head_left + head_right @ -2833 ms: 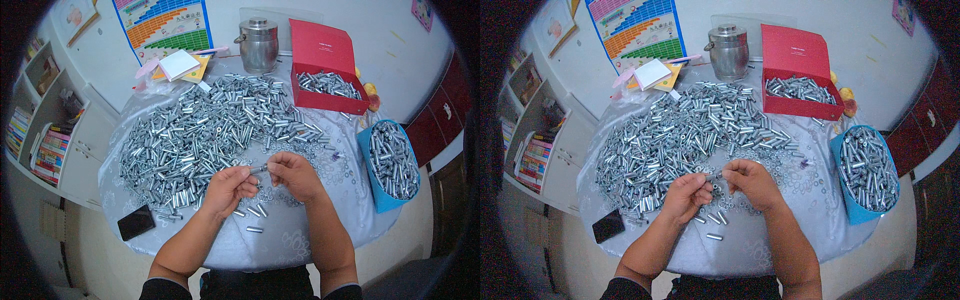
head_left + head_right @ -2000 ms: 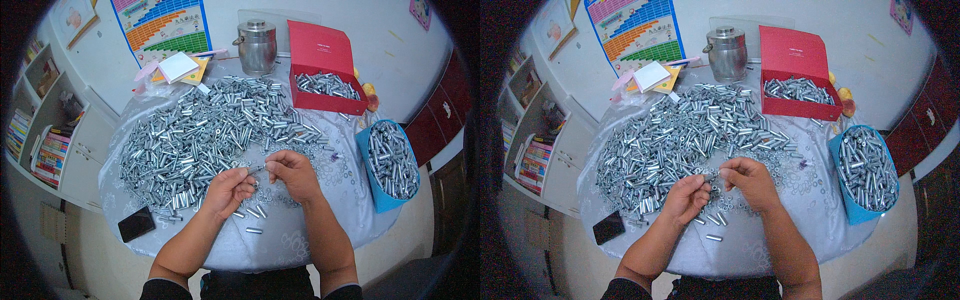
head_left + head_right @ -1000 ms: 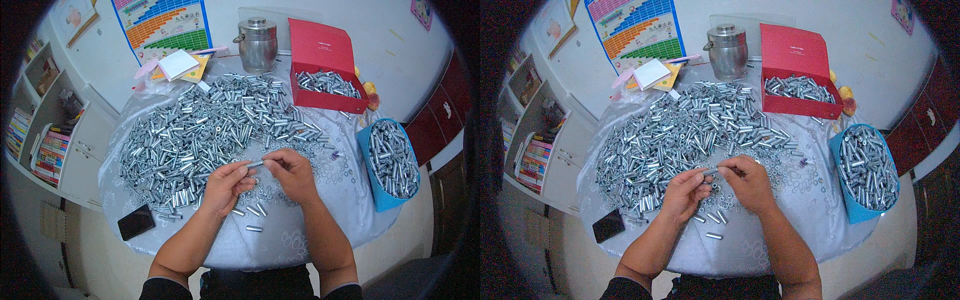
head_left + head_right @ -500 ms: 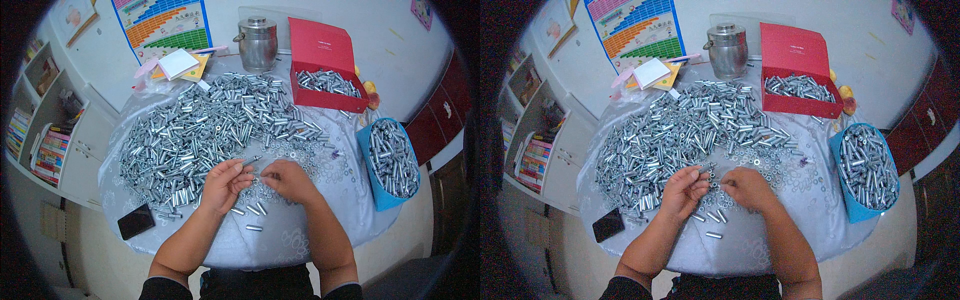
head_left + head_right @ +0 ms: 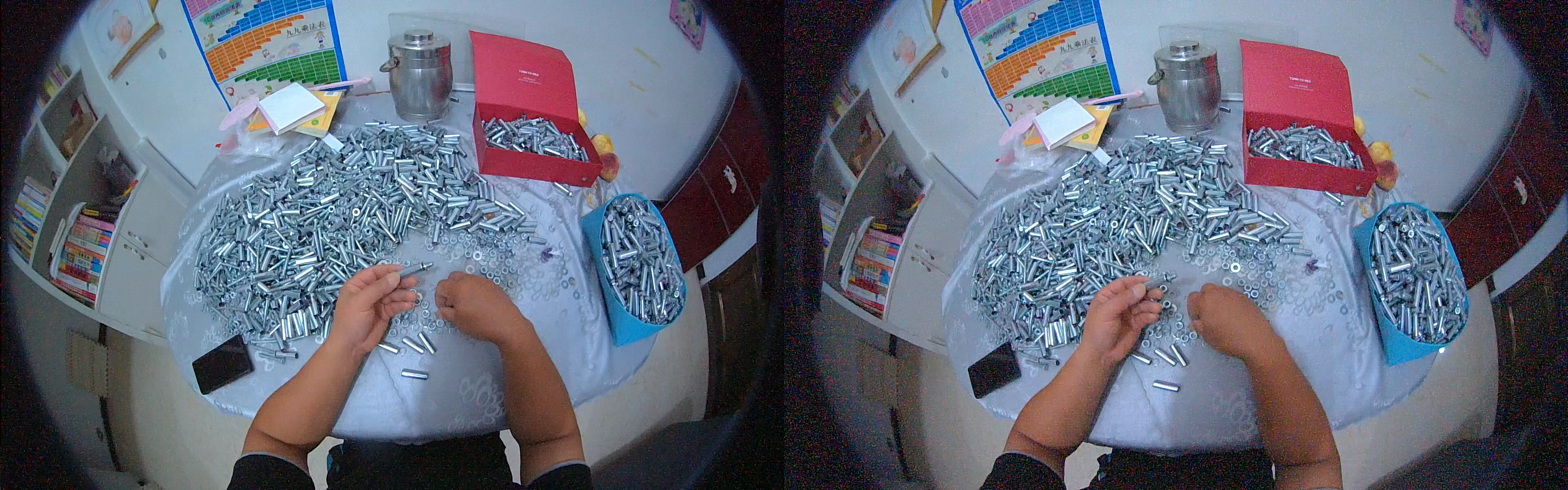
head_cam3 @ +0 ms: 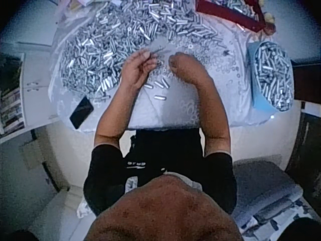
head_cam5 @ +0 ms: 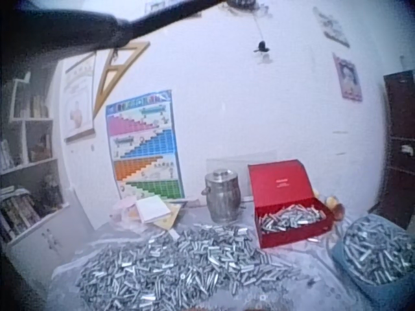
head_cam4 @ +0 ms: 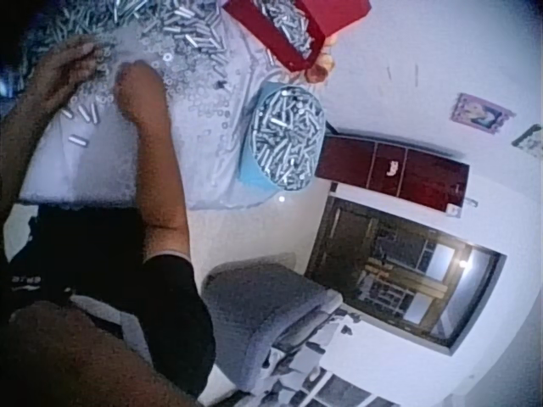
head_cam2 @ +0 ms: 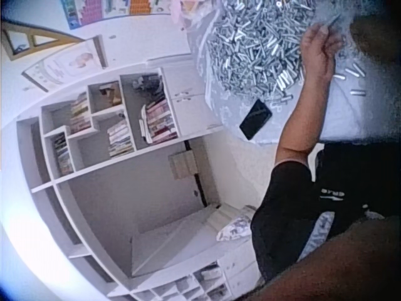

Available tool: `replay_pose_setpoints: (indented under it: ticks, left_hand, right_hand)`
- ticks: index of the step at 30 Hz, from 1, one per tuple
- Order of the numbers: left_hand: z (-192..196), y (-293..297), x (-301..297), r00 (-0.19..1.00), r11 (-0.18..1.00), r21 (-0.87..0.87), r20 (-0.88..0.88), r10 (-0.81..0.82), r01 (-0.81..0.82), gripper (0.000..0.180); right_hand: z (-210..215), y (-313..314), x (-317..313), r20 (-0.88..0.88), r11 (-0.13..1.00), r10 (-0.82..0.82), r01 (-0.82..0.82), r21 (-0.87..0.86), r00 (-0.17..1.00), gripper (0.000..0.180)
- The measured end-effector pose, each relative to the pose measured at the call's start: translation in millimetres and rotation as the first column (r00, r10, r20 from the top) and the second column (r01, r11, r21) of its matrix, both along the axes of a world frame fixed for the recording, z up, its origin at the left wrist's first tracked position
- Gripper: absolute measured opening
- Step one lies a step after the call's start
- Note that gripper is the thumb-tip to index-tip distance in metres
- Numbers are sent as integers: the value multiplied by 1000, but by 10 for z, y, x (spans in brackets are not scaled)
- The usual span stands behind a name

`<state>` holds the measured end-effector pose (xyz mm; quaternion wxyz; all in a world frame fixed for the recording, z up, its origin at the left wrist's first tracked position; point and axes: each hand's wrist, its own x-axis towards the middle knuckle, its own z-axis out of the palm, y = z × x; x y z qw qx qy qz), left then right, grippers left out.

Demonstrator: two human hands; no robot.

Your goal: The person repeatedly picks up cylindrical metal fasteners and small washers from a large pile on a table. They insert the washers into the fasteners by hand and place the assembled units into a blue container. The process is continuous and repetitive throughout the clip.

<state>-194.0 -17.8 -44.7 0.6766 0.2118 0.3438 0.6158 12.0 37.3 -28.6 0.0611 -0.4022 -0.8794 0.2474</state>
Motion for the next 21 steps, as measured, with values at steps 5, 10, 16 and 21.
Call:
replay_pose_setpoints:
  ticks: [5, 10, 16, 21]
  left_hand:
    - [-37, -5, -6, 1000, 1000, 16, 0, -26, 26, 21]
    - [-26, -10, 7, 999, 999, 21, 3, -50, 50, 20]
    - [-26, -17, 1, 998, 998, 24, 7, -58, 58, 20]
    - [-19, -17, 3, 998, 997, 25, 9, -69, 69, 21]
  right_hand:
    - [-29, 145, 32, -502, 952, -295, 202, -232, 813, 16]
    - [118, 118, -2, -745, 835, -478, -23, -550, 465, 10]
    - [138, 92, -23, -697, 804, -508, -12, -595, 506, 12]
    - [87, 117, -9, -702, 792, -479, -85, -604, 526, 12]
